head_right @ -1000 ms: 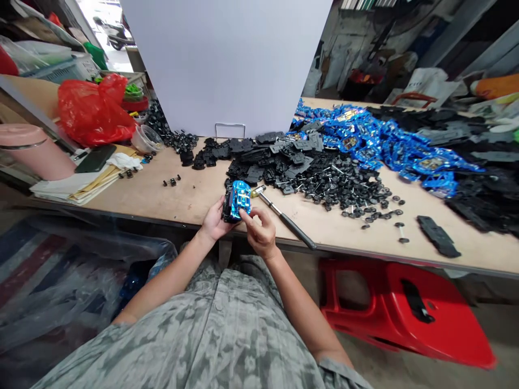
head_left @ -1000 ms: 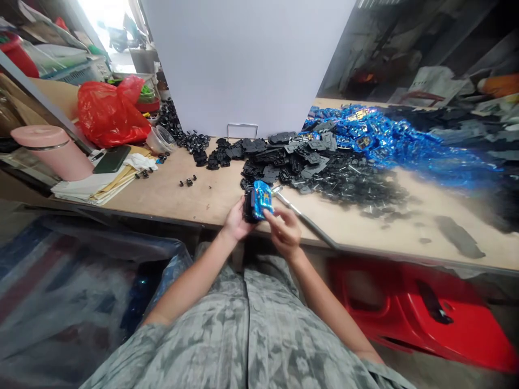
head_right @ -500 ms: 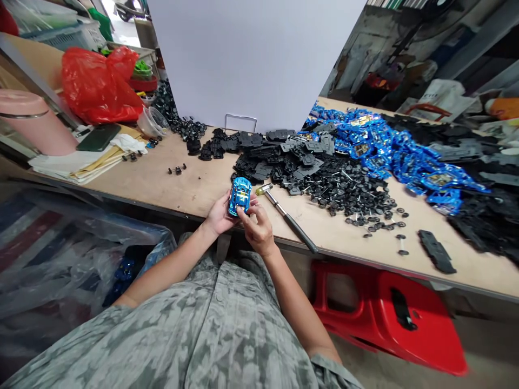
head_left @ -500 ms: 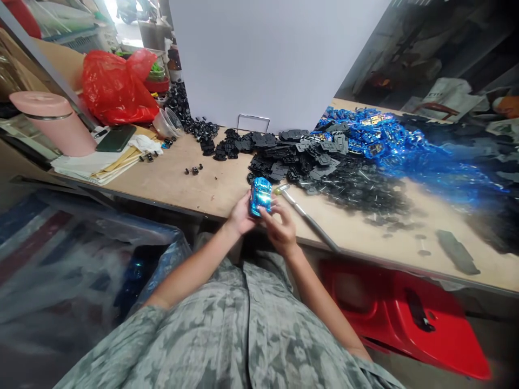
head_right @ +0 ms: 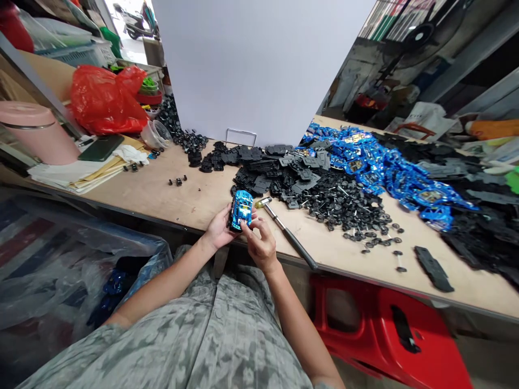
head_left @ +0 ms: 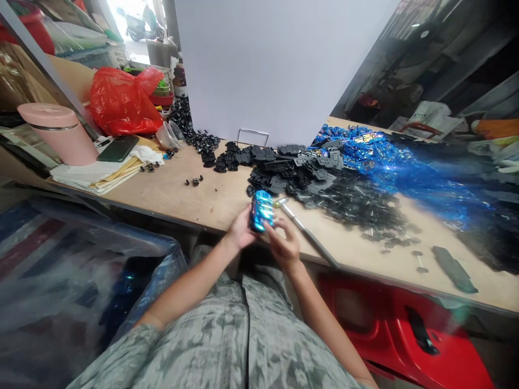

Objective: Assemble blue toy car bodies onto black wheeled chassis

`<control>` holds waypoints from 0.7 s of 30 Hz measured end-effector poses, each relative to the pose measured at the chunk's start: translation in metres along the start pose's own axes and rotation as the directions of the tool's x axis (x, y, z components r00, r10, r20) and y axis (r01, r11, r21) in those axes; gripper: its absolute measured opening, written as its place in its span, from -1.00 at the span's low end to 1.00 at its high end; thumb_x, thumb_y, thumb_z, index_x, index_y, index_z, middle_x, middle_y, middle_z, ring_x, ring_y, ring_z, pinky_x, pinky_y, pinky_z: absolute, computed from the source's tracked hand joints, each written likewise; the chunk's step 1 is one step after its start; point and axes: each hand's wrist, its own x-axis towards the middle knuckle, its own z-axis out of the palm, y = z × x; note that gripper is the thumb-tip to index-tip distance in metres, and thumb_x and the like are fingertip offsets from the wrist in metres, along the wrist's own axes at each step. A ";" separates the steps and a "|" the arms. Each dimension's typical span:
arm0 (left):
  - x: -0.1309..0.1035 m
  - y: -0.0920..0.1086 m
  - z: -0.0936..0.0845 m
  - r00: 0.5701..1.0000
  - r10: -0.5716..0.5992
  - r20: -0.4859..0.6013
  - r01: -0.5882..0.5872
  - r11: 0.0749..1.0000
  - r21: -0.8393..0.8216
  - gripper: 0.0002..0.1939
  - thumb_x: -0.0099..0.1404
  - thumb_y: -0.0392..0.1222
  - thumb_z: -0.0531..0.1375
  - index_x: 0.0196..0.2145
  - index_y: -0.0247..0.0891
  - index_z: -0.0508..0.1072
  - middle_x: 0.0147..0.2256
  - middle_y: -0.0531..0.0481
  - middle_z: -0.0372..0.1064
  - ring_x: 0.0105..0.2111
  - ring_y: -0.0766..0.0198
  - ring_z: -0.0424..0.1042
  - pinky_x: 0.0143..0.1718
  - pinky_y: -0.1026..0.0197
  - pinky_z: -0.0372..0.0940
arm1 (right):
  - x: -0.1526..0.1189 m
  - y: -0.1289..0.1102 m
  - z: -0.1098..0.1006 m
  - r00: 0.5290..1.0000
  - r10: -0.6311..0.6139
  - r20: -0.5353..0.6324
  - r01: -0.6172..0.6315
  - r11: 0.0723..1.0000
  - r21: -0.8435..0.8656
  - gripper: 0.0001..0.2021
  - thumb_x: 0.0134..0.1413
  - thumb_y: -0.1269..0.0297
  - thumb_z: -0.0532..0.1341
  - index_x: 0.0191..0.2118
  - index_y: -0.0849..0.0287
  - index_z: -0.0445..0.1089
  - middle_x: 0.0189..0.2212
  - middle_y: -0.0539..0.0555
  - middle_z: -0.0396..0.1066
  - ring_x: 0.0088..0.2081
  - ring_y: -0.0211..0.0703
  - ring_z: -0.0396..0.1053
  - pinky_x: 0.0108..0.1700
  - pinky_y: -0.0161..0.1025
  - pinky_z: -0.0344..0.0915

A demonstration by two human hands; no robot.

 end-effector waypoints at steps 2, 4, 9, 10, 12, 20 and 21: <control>0.001 -0.001 -0.001 1.000 0.013 0.003 -0.013 1.000 -0.004 -0.38 0.56 0.06 -0.12 0.28 -0.48 0.35 0.01 -0.34 0.56 0.03 -0.03 0.56 0.07 0.00 0.42 | 0.000 -0.001 -0.001 1.000 0.001 0.007 -0.001 1.000 -0.004 -0.53 0.30 0.52 0.16 0.24 -0.02 0.44 -0.16 0.14 0.41 -0.09 -0.08 0.50 0.15 0.12 0.44; 0.001 -0.002 -0.001 1.000 0.025 0.009 -0.025 1.000 -0.004 -0.37 0.56 0.06 -0.14 0.27 -0.48 0.36 0.00 -0.34 0.57 0.01 -0.03 0.57 0.08 0.00 0.41 | 0.001 -0.003 -0.003 1.000 0.004 0.023 -0.004 1.000 -0.001 -0.51 0.29 0.52 0.16 0.25 -0.04 0.43 -0.17 0.13 0.41 -0.12 -0.09 0.49 0.13 0.11 0.45; 0.000 -0.002 0.000 1.000 0.009 0.007 -0.009 1.000 0.028 -0.34 0.57 0.07 -0.15 0.23 -0.55 0.39 -0.07 -0.34 0.59 -0.08 0.05 0.60 -0.09 0.15 0.44 | 0.005 -0.005 -0.007 0.999 0.015 0.035 -0.016 1.000 0.026 -0.48 0.28 0.53 0.17 0.25 -0.09 0.41 -0.14 0.14 0.43 -0.09 -0.06 0.48 0.04 0.07 0.50; 0.000 -0.001 -0.001 1.000 0.004 0.004 -0.004 0.999 0.033 -0.34 0.57 0.07 -0.15 0.23 -0.55 0.39 -0.07 -0.34 0.60 -0.10 0.06 0.60 -0.11 0.17 0.44 | 0.006 -0.005 -0.008 0.999 0.017 0.031 -0.018 0.999 0.032 -0.49 0.28 0.53 0.17 0.24 -0.09 0.42 -0.11 0.15 0.43 -0.07 -0.04 0.48 0.04 0.07 0.51; 0.000 -0.001 -0.002 1.000 -0.013 0.007 0.013 0.999 0.037 -0.34 0.56 0.07 -0.13 0.24 -0.54 0.39 -0.06 -0.33 0.59 -0.10 0.05 0.59 -0.12 0.17 0.44 | 0.005 -0.006 -0.010 1.000 0.019 0.022 -0.020 0.999 0.037 -0.52 0.29 0.51 0.17 0.23 -0.08 0.44 -0.07 0.17 0.44 -0.01 0.00 0.49 0.05 0.09 0.51; 0.003 -0.001 -0.005 1.000 -0.018 0.016 0.018 1.000 -0.002 -0.42 0.55 0.04 -0.08 0.26 -0.40 0.40 -0.03 -0.29 0.59 -0.11 0.02 0.60 -0.08 0.09 0.44 | 0.005 -0.008 -0.008 1.000 0.007 0.004 -0.008 0.997 0.071 -0.52 0.28 0.53 0.20 0.21 -0.08 0.46 0.03 0.20 0.44 0.12 0.07 0.47 0.12 0.15 0.51; 0.003 -0.001 -0.004 1.000 -0.012 0.017 0.013 1.000 -0.009 -0.42 0.55 0.03 -0.09 0.27 -0.40 0.38 -0.03 -0.29 0.59 -0.12 0.04 0.60 -0.08 0.10 0.44 | 0.004 -0.008 -0.007 1.000 0.018 0.006 -0.018 0.996 0.084 -0.52 0.28 0.52 0.20 0.21 -0.09 0.46 0.07 0.20 0.43 0.14 0.08 0.46 0.13 0.16 0.50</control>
